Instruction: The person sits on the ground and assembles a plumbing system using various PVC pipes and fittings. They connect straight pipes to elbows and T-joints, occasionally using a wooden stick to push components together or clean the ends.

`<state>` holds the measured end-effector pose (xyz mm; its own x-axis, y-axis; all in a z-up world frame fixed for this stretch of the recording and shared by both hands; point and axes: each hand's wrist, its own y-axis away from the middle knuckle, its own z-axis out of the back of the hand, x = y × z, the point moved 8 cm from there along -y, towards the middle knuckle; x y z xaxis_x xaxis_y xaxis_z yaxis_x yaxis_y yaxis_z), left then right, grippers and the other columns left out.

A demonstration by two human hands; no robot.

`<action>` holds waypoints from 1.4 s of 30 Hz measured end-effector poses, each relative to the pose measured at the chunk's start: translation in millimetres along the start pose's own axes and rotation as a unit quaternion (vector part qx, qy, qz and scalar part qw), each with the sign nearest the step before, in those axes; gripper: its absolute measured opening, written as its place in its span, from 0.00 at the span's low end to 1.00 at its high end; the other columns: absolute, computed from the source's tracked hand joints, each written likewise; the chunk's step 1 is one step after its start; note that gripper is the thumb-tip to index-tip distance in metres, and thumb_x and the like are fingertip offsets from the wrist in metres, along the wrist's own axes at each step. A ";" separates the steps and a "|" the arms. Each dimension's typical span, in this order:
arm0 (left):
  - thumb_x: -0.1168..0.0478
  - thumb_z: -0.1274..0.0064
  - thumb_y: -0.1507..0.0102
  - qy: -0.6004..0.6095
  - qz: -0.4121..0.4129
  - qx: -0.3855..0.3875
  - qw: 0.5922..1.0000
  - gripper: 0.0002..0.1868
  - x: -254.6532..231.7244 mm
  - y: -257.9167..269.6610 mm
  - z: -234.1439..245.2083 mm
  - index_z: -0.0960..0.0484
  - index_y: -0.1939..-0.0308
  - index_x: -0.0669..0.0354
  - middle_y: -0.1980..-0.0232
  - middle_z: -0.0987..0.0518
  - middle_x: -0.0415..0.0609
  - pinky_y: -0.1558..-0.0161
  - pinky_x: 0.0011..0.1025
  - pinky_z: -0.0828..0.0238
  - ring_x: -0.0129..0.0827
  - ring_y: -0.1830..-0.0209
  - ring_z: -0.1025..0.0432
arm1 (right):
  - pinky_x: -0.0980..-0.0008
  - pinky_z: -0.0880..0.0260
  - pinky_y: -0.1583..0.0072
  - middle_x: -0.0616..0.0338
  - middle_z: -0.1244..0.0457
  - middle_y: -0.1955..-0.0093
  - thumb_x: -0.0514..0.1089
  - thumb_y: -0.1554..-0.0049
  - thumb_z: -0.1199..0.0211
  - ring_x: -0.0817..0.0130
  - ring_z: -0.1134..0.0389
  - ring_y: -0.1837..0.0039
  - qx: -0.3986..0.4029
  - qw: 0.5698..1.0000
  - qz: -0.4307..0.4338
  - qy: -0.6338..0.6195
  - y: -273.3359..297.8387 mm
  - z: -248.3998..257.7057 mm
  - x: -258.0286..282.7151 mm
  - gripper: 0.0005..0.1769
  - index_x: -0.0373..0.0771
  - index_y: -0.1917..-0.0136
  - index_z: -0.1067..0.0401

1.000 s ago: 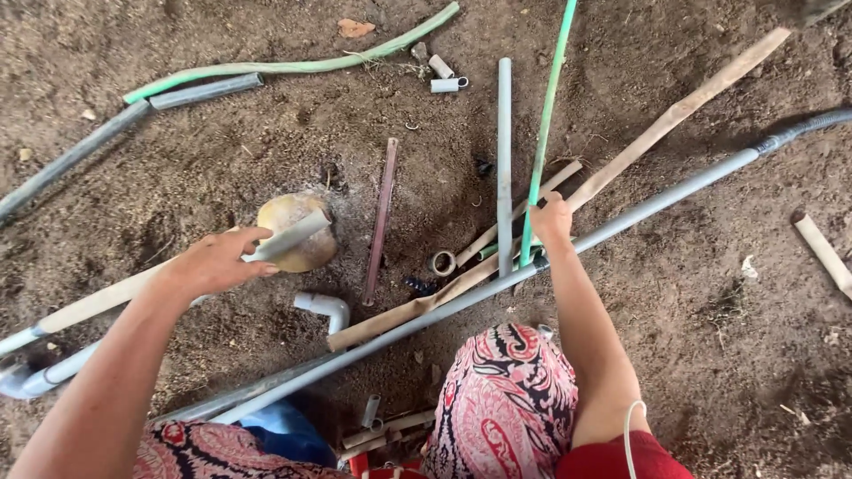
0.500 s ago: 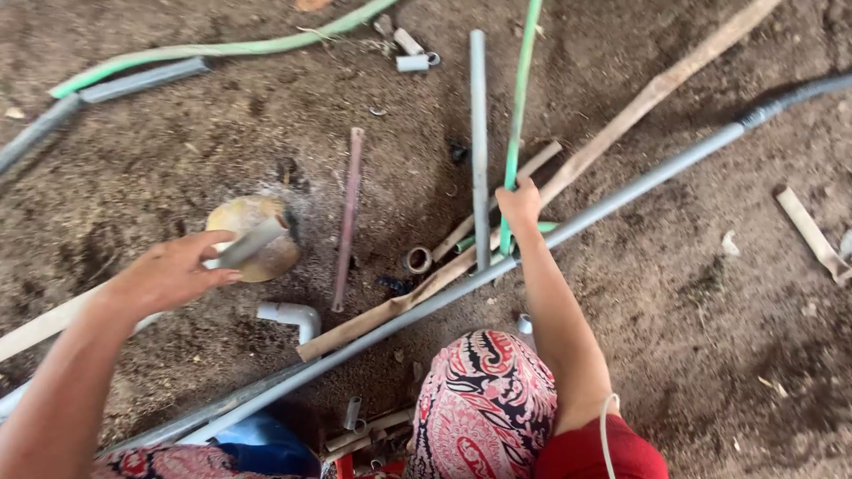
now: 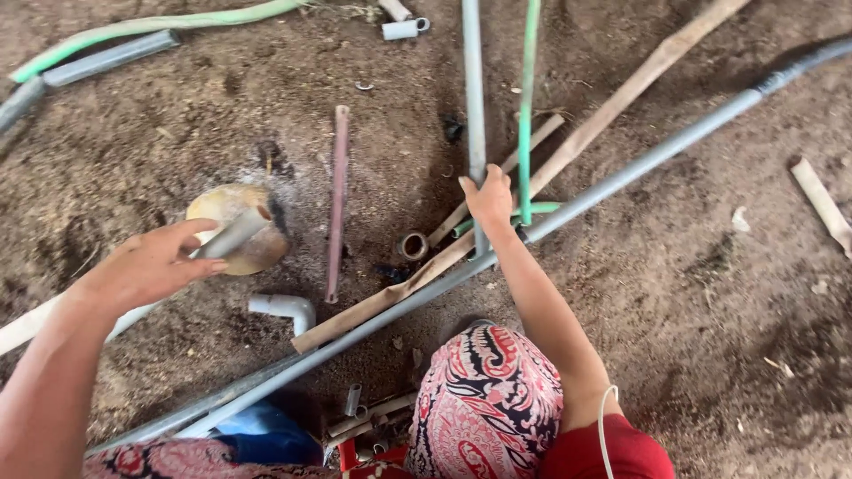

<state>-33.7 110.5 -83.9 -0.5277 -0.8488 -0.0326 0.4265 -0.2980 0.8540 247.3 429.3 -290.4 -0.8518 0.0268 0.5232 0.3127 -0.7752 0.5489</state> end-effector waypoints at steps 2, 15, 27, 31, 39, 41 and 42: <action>0.48 0.52 0.41 -0.005 -0.017 -0.007 1.000 0.32 4.5 -4.6 -1.5 0.41 0.33 0.38 0.38 0.29 0.46 0.43 0.40 0.34 0.40 0.46 0.27 | 0.46 0.37 0.45 0.44 0.50 0.37 0.51 0.45 0.43 0.43 0.40 0.42 -0.009 0.999 0.014 0.035 0.3 -6.9 2.9 0.30 0.36 0.36 0.50; 0.54 0.52 0.40 0.021 -0.049 -0.003 0.999 0.31 4.3 -4.7 -3.1 0.43 0.33 0.40 0.36 0.32 0.49 0.39 0.41 0.35 0.41 0.46 0.29 | 0.61 0.34 0.44 0.53 0.37 0.49 0.48 0.44 0.41 0.61 0.36 0.47 -0.039 0.981 0.187 -0.038 -2.5 -9.4 41.7 0.21 0.34 0.41 0.35; 0.53 0.53 0.39 0.025 -0.025 -0.004 0.999 0.32 6.6 7.2 1.9 0.44 0.32 0.39 0.36 0.33 0.50 0.39 0.48 0.34 0.43 0.44 0.30 | 0.80 0.48 0.69 0.55 0.35 0.55 0.40 0.44 0.42 0.79 0.48 0.70 -0.015 0.999 -0.052 0.002 5.1 84.1 -2.2 0.09 0.38 0.50 0.30; 0.52 0.53 0.40 0.022 -0.022 0.000 1.000 0.32 7.2 4.4 -1.6 0.43 0.32 0.41 0.36 0.32 0.50 0.40 0.46 0.32 0.45 0.45 0.29 | 0.78 0.32 0.61 0.49 0.38 0.57 0.23 0.48 0.51 0.70 0.38 0.60 -0.082 0.987 -0.134 0.019 -41.2 107.1 -72.3 0.09 0.33 0.57 0.38; 0.52 0.52 0.40 0.020 -0.018 -0.001 1.000 0.33 12.3 -10.4 -1.7 0.44 0.32 0.40 0.37 0.32 0.48 0.39 0.45 0.35 0.42 0.45 0.29 | 0.84 0.24 0.61 0.53 0.35 0.57 0.35 0.40 0.48 0.72 0.33 0.62 0.031 0.997 -0.064 -0.040 1.4 45.5 7.6 0.08 0.34 0.48 0.31; 0.53 0.53 0.40 0.026 -0.019 0.004 0.999 0.32 4.2 -3.2 0.5 0.43 0.32 0.40 0.37 0.31 0.48 0.39 0.43 0.34 0.42 0.46 0.28 | 0.83 0.25 0.64 0.55 0.36 0.61 0.36 0.41 0.46 0.73 0.34 0.65 0.014 0.992 -0.096 -0.085 3.9 38.0 10.3 0.06 0.35 0.50 0.31; 0.54 0.54 0.39 0.036 -0.021 0.010 0.999 0.30 0.6 0.4 0.6 0.43 0.32 0.40 0.37 0.31 0.47 0.40 0.42 0.34 0.41 0.47 0.28 | 0.82 0.26 0.67 0.56 0.37 0.64 0.38 0.42 0.44 0.75 0.35 0.68 -0.002 0.984 -0.126 -0.126 5.8 35.2 10.1 0.05 0.36 0.52 0.31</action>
<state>-34.2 110.1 -83.3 -0.4906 -0.8652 -0.1041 0.3907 -0.3252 0.8612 255.3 447.3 -258.9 -0.7703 0.3745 0.5161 0.1021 -0.7265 0.6796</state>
